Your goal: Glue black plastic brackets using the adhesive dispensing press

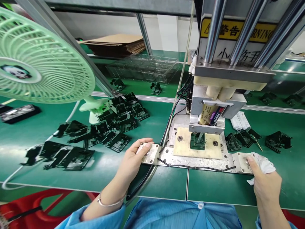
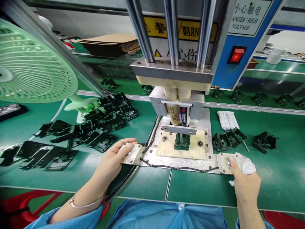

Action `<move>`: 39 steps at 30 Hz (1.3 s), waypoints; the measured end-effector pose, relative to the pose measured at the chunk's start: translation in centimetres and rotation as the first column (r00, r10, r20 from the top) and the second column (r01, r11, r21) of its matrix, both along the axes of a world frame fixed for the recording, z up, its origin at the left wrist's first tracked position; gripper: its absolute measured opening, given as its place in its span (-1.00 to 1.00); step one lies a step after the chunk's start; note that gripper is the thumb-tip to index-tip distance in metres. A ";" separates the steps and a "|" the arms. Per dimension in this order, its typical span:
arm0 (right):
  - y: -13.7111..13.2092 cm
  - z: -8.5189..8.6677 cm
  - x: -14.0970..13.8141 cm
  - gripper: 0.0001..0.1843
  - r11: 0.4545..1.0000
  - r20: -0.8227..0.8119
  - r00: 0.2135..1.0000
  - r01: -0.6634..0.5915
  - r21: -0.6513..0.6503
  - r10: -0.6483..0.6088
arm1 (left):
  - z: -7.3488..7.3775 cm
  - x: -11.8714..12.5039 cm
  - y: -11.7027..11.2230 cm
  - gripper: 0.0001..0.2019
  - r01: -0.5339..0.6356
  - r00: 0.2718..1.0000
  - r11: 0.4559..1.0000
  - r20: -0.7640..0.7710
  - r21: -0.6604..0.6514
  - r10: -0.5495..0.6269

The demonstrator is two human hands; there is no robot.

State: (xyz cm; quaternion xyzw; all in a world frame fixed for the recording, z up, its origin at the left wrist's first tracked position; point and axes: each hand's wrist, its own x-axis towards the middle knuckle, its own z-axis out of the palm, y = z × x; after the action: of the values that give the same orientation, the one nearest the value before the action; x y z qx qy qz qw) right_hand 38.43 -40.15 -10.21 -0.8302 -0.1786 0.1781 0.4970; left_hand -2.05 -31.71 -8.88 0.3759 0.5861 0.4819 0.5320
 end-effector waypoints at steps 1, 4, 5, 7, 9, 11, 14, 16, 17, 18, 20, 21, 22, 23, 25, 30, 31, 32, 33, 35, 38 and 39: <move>0.0 0.0 0.0 -0.26 1.000 -0.004 1.000 -0.002 0.007 0.002 | 0.0 0.0 0.0 -0.39 0.002 1.000 1.000 -0.001 0.000 -0.002; 0.1 0.3 -0.2 -0.25 1.000 -0.016 1.000 -0.004 0.007 0.004 | -0.2 -0.1 0.0 -0.40 0.005 1.000 1.000 -0.005 0.000 -0.005; 0.1 0.4 -0.2 -0.25 1.000 -0.019 1.000 0.001 -0.007 -0.001 | -0.2 -0.1 0.0 -0.40 0.004 1.000 1.000 -0.006 0.000 -0.004; 0.2 0.7 -0.4 -0.24 1.000 -0.028 0.999 0.014 -0.026 -0.015 | -0.1 -0.1 0.0 -0.39 0.002 1.000 1.000 -0.008 0.000 -0.002; 0.2 0.9 -0.5 -0.24 0.999 -0.042 0.999 0.022 -0.023 -0.023 | -0.1 0.0 0.0 -0.39 0.000 1.000 1.000 -0.012 -0.003 0.000; 0.2 0.9 -0.5 -0.23 1.000 -0.048 0.999 0.023 -0.010 -0.024 | 0.0 0.0 0.0 -0.38 -0.002 1.000 1.000 -0.016 -0.006 0.002; 0.1 0.6 -0.3 -0.24 1.000 -0.037 0.999 0.001 0.012 -0.001 | 0.0 0.0 0.1 -0.37 -0.002 1.000 1.000 -0.024 -0.016 0.002; 0.1 0.3 -0.2 -0.25 1.000 -0.024 1.000 -0.011 0.023 0.011 | -0.1 -0.1 0.1 -0.37 -0.003 0.999 1.000 -0.033 -0.020 0.002; 0.1 0.2 -0.1 -0.26 1.000 -0.016 1.000 -0.013 0.024 0.013 | -0.1 -0.1 0.1 -0.37 -0.003 0.999 1.000 -0.037 -0.023 0.002; 0.1 0.1 -0.1 -0.27 1.000 -0.006 1.000 -0.013 0.024 0.013 | -0.2 -0.2 0.1 -0.37 -0.005 0.999 1.000 -0.040 -0.024 0.004; 0.0 0.0 -0.1 -0.28 1.000 0.012 1.000 -0.014 0.020 0.013 | -0.3 -0.2 0.1 -0.37 -0.007 0.999 1.000 -0.046 -0.026 0.006; 0.0 0.0 -0.1 -0.27 1.000 0.015 1.000 -0.016 0.024 0.016 | -0.3 -0.2 0.2 -0.37 -0.009 0.999 1.000 -0.048 -0.025 0.008; 0.0 0.0 -0.1 -0.27 0.999 0.014 1.000 -0.022 0.031 0.022 | -0.3 -0.2 0.2 -0.38 -0.011 0.999 1.000 -0.051 -0.022 0.010; 0.0 0.0 -0.1 -0.25 0.999 0.012 1.000 -0.027 0.037 0.027 | -0.3 -0.2 0.2 -0.38 -0.012 0.999 1.000 -0.053 -0.020 0.010; -0.1 0.1 -0.1 -0.23 0.999 0.007 0.999 -0.036 0.035 0.036 | -0.3 -0.3 0.2 -0.38 -0.008 0.998 1.000 -0.061 -0.017 0.007; -0.1 0.0 -0.1 -0.23 0.998 0.003 0.999 -0.053 0.033 0.053 | -0.1 -0.3 0.1 -0.42 0.002 0.997 1.000 -0.075 -0.005 -0.002; -0.1 0.0 -0.1 -0.23 0.998 0.004 0.999 -0.052 0.037 0.052 | -0.1 -0.3 0.1 -0.42 0.000 0.997 1.000 -0.078 -0.004 0.000; -0.1 0.0 -0.2 -0.23 0.998 0.004 0.999 -0.051 0.042 0.051 | 0.0 -0.3 0.1 -0.42 -0.002 0.997 1.000 -0.081 -0.003 0.002; -0.1 -0.1 -0.2 -0.23 0.997 0.002 0.999 -0.051 0.051 0.051 | 0.0 -0.4 0.1 -0.42 -0.003 0.996 1.000 -0.084 -0.003 0.003; -0.2 -0.1 -0.2 -0.24 0.996 -0.004 0.998 -0.057 0.073 0.058 | -0.1 -0.4 0.1 -0.41 -0.008 0.996 1.000 -0.094 -0.003 0.008; -0.1 0.0 -0.2 -0.25 0.995 0.007 0.998 -0.070 0.067 0.070 | -0.4 -0.6 0.1 -0.41 -0.005 0.994 1.000 -0.105 -0.003 0.005; -0.1 0.1 -0.2 -0.24 0.996 0.014 0.997 -0.072 0.057 0.071 | -0.6 -0.6 0.1 -0.41 -0.002 0.994 1.000 -0.109 -0.002 0.002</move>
State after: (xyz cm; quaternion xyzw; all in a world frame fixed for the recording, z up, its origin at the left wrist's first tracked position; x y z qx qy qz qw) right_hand 38.21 -40.29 -10.13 -0.8097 -0.2162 0.1858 0.5129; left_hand -2.67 -31.63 -9.45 0.4003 0.6152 0.4606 0.4992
